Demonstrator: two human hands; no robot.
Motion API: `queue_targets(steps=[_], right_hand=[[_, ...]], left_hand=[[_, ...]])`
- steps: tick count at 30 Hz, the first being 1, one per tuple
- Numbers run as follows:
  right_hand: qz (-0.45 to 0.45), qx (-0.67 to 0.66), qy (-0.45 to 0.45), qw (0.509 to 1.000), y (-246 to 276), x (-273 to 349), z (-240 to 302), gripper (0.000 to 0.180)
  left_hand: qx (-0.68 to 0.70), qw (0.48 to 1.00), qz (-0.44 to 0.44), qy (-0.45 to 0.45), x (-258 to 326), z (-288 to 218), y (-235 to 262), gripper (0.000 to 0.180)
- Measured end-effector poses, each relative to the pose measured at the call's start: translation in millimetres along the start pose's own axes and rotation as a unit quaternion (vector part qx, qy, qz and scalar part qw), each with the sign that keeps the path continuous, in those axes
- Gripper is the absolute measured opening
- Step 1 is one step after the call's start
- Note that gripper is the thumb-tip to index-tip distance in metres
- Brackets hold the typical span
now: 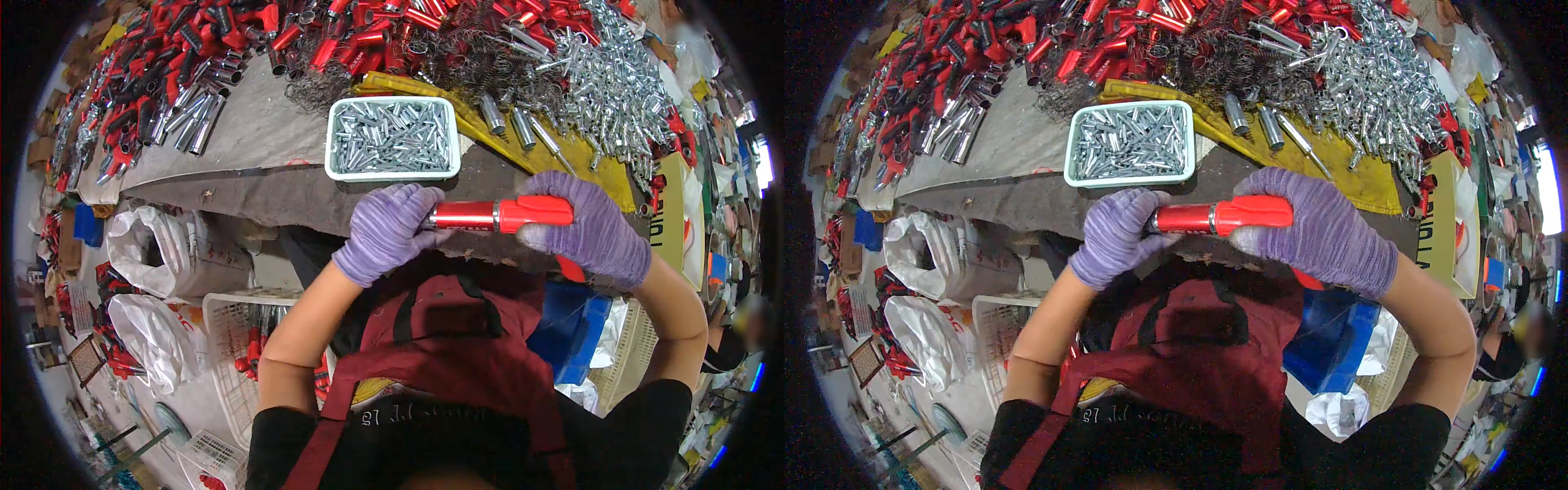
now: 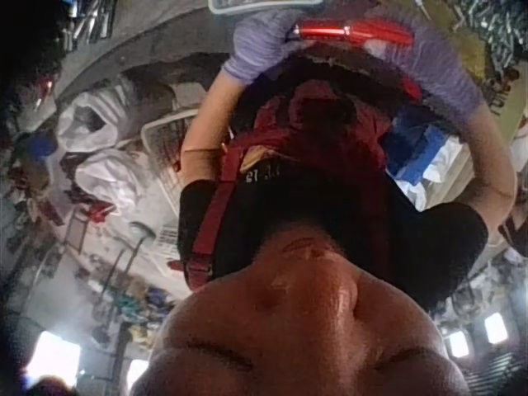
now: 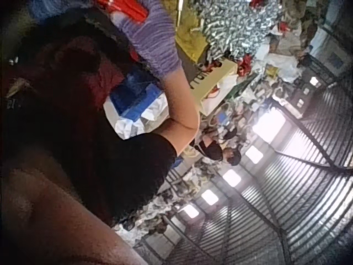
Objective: Assembling metal screwdriver shafts into red plastic handles using a manual press tool.
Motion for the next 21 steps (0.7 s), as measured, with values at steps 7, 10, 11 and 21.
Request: queue_targets(steps=[7,10,11,21], right_hand=[[-0.009,0.026,0.024,0.999,11.9,11.2,5.8,0.047],[-0.010,0.095,0.042,0.995,27.9,14.2,28.9,0.046],[-0.011,0.097,0.037,0.995,31.0,14.5,32.4,0.046],[0.055,0.228,0.093,0.968,29.9,3.8,52.1,0.039]], left_hand=[[0.098,0.993,0.009,-0.060,-1.0,-6.9,8.1,0.043],[0.123,0.990,-0.024,-0.059,-6.4,-16.7,-5.4,0.043],[0.125,0.990,-0.034,-0.064,-8.7,-20.3,-9.4,0.043],[0.247,0.951,0.183,0.015,-29.7,-10.1,-10.6,0.053]])
Point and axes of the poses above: each hand's wrist, its own x-axis away from the middle knuckle, its own y-axis out of the back of the hand, z = x × y, the point moved 2 cm from there along -x, towards the middle knuckle, and after that the axes turned 15 degrees about y, right-handed, at the moved point
